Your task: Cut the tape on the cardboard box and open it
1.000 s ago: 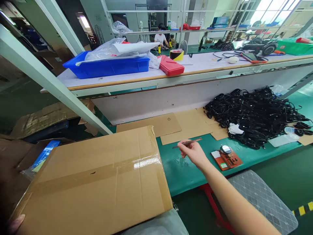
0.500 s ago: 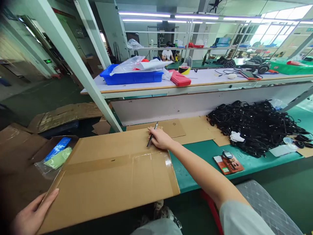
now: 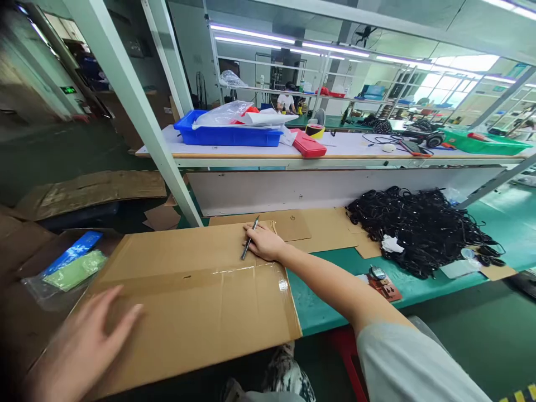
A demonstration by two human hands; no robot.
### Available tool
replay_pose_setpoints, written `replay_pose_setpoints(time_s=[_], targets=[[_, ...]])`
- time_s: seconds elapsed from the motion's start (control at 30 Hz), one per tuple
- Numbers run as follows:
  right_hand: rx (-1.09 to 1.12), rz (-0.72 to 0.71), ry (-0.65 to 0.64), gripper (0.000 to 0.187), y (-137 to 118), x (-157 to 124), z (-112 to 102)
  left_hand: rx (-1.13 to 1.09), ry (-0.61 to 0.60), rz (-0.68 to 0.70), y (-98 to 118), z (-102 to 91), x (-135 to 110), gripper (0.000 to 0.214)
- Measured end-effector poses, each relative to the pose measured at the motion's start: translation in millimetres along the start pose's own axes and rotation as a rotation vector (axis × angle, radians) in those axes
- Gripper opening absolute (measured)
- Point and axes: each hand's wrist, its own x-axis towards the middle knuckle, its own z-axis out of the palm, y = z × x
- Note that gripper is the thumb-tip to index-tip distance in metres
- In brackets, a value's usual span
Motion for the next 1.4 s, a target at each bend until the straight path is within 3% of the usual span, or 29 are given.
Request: replay_pose_setpoints(time_s=[0.1,0.2,0.27,0.37,0.5,0.7,0.8,0.9,1.0,1.1,1.17,1.4], targets=[[0.026,0.013,0.016,0.032,1,1,-1,-0.136,-0.126,0.282,112,11.4,11,0.052],[0.075,0.041,0.029,0.037,5,-1,0,-0.131,-0.300,0.475,202,28.1,19,0.054],[0.122,0.070,0.039,0.034,8,-1,1,-0.106,-0.367,0.509,243,36.7,23,0.054],[0.217,0.104,0.057,0.025,14,-2,3,-0.082,-0.382,0.460,276,46.3,24,0.050],[0.385,0.127,0.097,0.015,22,-1,6,-0.061,-0.331,0.355,292,57.4,18,0.048],[0.760,0.165,0.215,0.030,26,1,1,-0.062,-0.239,0.153,304,75.9,25,0.032],[0.995,0.192,0.302,0.036,26,-2,-10,-0.110,-0.282,0.084,306,80.1,36,0.032],[1.244,0.289,0.422,0.051,32,-27,-21,-0.142,-0.344,0.077,305,80.0,46,0.041],[1.422,0.437,0.528,0.064,35,-78,-20,-0.156,-0.407,0.065,303,78.4,54,0.045],[1.692,0.688,0.612,0.052,26,-129,-8,-0.170,-0.478,0.073,301,78.1,60,0.045],[1.786,0.779,0.640,0.040,15,-149,-1,-0.162,-0.498,0.087,299,79.4,63,0.044],[1.769,0.767,0.696,0.033,-8,-146,10,-0.176,-0.472,0.115,293,84.5,64,0.042]])
